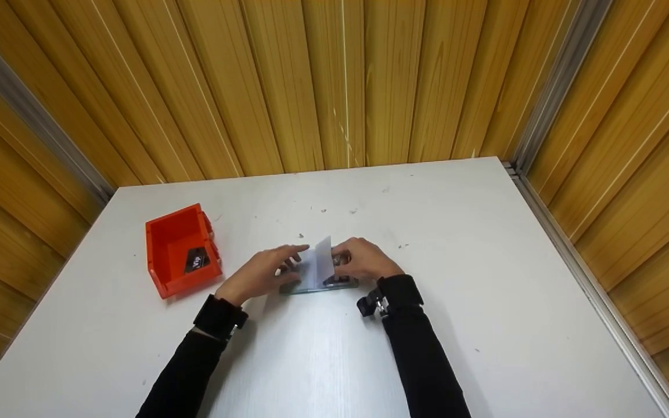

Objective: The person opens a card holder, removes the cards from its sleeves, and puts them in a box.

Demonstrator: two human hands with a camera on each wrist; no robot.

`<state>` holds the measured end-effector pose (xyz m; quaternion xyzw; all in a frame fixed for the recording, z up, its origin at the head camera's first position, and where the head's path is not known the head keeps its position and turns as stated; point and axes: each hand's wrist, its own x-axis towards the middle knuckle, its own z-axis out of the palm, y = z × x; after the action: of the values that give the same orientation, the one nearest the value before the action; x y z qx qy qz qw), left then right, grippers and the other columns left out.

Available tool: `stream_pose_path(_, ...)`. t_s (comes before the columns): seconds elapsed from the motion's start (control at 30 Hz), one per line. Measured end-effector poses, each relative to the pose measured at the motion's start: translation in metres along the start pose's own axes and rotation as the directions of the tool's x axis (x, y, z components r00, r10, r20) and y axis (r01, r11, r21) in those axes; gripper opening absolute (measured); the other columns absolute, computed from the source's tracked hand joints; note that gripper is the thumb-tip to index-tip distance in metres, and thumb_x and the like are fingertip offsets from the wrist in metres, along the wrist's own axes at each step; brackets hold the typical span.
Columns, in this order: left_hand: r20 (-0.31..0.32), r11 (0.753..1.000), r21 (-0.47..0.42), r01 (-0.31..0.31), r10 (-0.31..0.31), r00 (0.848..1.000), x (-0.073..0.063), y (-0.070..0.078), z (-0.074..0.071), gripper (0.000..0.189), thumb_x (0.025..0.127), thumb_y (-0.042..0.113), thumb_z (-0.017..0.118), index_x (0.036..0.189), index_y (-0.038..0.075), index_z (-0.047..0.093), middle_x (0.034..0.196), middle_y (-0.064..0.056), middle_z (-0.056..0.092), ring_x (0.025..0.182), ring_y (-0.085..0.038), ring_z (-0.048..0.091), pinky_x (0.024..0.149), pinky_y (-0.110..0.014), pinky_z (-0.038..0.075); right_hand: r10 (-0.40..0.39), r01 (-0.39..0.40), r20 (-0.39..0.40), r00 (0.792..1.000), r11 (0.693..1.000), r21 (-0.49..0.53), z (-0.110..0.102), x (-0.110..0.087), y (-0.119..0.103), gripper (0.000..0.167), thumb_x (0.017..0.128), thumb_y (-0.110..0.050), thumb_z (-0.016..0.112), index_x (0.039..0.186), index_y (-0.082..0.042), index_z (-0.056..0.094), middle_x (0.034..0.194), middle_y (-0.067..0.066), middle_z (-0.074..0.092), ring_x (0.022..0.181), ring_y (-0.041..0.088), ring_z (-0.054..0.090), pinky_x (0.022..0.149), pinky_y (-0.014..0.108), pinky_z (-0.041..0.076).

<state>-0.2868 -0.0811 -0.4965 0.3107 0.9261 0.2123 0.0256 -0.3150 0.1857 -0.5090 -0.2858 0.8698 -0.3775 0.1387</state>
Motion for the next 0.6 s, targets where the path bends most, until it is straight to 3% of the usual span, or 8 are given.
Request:
stream_pose_path(0.07,-0.065,0.999,0.039,-0.038,0.04,0.997,0.002,0.001,0.0,0.06,0.097,0.006,0.07,0.153,0.018,0.051,0.138,-0.007,0.065,0.127,-0.024,0.063,0.11,-0.039,0.051,0.014,-0.014,0.011,1.0,1.0,-0.022,0.003,0.002,-0.007,0.016,0.092,-0.012,0.075,0.108,-0.011,0.078,0.069,-0.008,0.046,0.066,0.009,0.045,0.063,0.024,0.037)
stream_pose_path(0.17,-0.143,0.993,0.076,-0.088,0.098,0.985,0.004,0.006,-0.001,0.055,0.097,-0.004,0.066,0.147,0.017,0.058,0.142,-0.005,0.061,0.13,-0.022,0.059,0.11,-0.035,0.051,0.019,-0.016,0.031,0.999,0.997,-0.081,0.011,0.006,-0.014,0.041,0.094,-0.023,0.076,0.135,-0.021,0.071,0.074,-0.009,0.052,0.071,0.009,0.049,0.065,0.025,0.039)
stream_pose_path(0.23,-0.139,0.99,0.083,-0.116,0.126,0.982,0.005,0.008,0.0,0.048,0.096,-0.007,0.064,0.14,0.014,0.064,0.136,-0.004,0.064,0.127,-0.02,0.06,0.108,-0.033,0.052,0.003,0.003,0.046,0.999,0.992,-0.124,0.016,0.008,-0.017,0.041,0.095,-0.024,0.075,0.136,-0.021,0.07,0.075,-0.009,0.053,0.071,0.008,0.049,0.066,0.024,0.039)
stream_pose_path(0.33,-0.083,0.99,0.064,-0.125,0.13,0.988,0.004,0.01,0.003,0.035,0.097,-0.003,0.066,0.129,0.01,0.07,0.126,-0.005,0.07,0.121,-0.02,0.064,0.106,-0.032,0.053,-0.015,0.022,0.053,0.999,0.99,-0.142,0.02,0.01,-0.017,0.036,0.093,-0.022,0.077,0.13,-0.017,0.074,0.077,-0.009,0.056,0.069,0.006,0.05,0.064,0.022,0.04)
stream_pose_path(0.47,-0.012,0.997,0.026,-0.07,0.071,0.997,0.004,0.01,0.007,0.031,0.097,0.003,0.068,0.128,0.007,0.07,0.119,-0.007,0.075,0.113,-0.021,0.07,0.103,-0.034,0.055,0.021,-0.018,0.028,0.999,0.994,-0.106,0.014,0.007,-0.012,0.04,0.09,-0.018,0.08,0.13,-0.016,0.074,0.077,-0.007,0.058,0.07,0.008,0.051,0.064,0.023,0.041)
stream_pose_path(0.6,-0.005,0.999,0.037,-0.037,0.037,0.999,0.003,0.011,0.008,0.029,0.097,0.005,0.069,0.127,0.005,0.07,0.114,-0.009,0.076,0.108,-0.023,0.072,0.1,-0.037,0.057,0.094,-0.095,-0.011,0.995,0.992,-0.086,0.004,0.002,-0.002,0.058,0.083,-0.022,0.088,0.137,-0.017,0.069,0.08,-0.001,0.059,0.074,0.013,0.05,0.065,0.025,0.04)
